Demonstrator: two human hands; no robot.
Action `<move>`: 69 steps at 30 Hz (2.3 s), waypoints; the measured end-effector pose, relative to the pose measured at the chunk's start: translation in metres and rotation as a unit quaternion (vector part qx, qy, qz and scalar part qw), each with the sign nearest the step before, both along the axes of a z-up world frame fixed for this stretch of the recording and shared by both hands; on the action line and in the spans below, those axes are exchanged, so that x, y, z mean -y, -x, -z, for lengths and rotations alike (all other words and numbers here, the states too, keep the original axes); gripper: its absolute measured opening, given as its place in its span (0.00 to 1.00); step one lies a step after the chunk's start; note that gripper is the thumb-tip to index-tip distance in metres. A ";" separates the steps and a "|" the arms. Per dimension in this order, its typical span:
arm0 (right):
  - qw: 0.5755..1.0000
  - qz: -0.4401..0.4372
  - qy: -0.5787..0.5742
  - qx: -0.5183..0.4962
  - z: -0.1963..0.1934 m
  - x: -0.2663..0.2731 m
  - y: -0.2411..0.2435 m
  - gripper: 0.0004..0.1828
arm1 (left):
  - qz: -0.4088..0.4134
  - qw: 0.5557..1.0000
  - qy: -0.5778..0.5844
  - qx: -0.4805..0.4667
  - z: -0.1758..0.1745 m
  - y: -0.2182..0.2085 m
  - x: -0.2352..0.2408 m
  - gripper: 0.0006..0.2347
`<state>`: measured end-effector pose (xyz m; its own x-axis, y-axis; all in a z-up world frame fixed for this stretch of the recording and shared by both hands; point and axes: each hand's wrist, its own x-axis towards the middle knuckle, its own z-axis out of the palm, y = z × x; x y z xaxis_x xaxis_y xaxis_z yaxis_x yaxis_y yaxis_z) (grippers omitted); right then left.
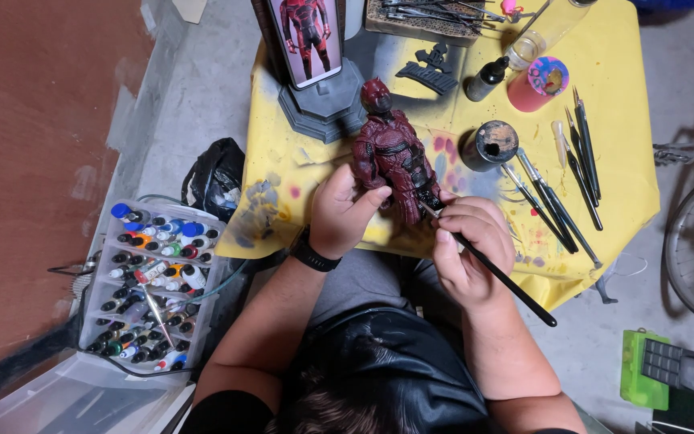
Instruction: Painting a red action figure using a fine brush while referring to an image on a smartphone for detail.
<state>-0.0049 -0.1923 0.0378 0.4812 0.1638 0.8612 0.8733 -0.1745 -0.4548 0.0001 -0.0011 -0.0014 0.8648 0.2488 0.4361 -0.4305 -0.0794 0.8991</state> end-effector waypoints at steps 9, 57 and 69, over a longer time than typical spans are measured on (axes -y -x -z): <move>1.000 -0.001 0.000 -0.001 -0.001 -0.001 0.001 0.06 | -0.008 1.000 -0.017 -0.004 -0.002 0.001 0.000 0.06; 0.910 -0.071 -0.365 -0.183 0.096 0.057 -0.039 0.08 | 0.107 0.989 0.098 -0.035 0.022 -0.004 0.003 0.14; 0.892 -0.085 -0.390 -0.214 0.112 0.059 -0.048 0.07 | 0.114 0.987 0.100 -0.044 0.026 -0.008 0.004 0.17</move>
<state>0.0428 -0.2510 -0.0742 0.8180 -0.3025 0.4892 0.5749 0.4588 -0.6775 0.0086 -0.0049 -0.0273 0.9404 0.1163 0.3195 -0.3370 0.1933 0.9214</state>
